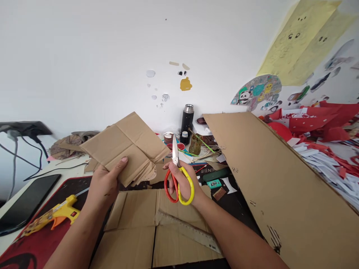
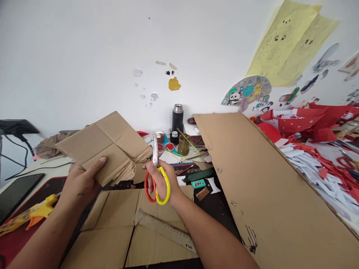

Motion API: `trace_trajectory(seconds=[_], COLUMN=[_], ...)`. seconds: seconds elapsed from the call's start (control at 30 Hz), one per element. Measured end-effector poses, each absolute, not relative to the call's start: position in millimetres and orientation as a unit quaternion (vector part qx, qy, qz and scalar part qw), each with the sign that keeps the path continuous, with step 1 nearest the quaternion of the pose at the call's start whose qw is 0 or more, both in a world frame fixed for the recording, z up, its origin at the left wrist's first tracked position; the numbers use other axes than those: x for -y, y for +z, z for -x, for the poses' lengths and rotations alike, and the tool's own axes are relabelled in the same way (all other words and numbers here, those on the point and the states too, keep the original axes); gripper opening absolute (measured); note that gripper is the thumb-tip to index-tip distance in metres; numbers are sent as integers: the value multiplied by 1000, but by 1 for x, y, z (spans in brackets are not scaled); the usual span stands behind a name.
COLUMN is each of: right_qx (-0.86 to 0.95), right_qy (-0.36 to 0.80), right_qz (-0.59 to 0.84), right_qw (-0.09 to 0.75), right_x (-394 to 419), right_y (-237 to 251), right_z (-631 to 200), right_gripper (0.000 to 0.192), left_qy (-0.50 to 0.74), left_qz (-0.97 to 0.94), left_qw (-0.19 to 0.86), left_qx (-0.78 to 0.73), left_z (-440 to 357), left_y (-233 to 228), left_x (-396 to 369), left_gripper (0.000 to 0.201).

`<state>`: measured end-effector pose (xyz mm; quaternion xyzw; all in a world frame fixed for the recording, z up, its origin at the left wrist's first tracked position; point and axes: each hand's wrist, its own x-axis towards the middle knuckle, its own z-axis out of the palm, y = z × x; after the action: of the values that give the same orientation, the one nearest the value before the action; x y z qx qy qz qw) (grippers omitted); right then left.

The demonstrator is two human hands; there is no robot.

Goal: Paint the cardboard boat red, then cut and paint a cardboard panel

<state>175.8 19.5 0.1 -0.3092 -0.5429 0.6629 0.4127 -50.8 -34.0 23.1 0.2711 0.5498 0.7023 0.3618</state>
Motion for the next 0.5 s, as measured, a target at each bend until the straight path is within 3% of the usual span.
trace_trajectory(seconds=[0.2, 0.5], right_qx=[576, 635], right_qy=[662, 644], right_qz=[301, 296], right_qw=[374, 306], right_x=[-20, -19], right_y=[-6, -20], right_z=[-172, -170], right_gripper=[65, 55], left_qy=[680, 716], left_qz=[-250, -214], left_qw=[448, 418], left_qx=[-524, -517], left_z=[50, 36], left_y=[19, 29], left_x=[36, 34], left_gripper=[54, 53])
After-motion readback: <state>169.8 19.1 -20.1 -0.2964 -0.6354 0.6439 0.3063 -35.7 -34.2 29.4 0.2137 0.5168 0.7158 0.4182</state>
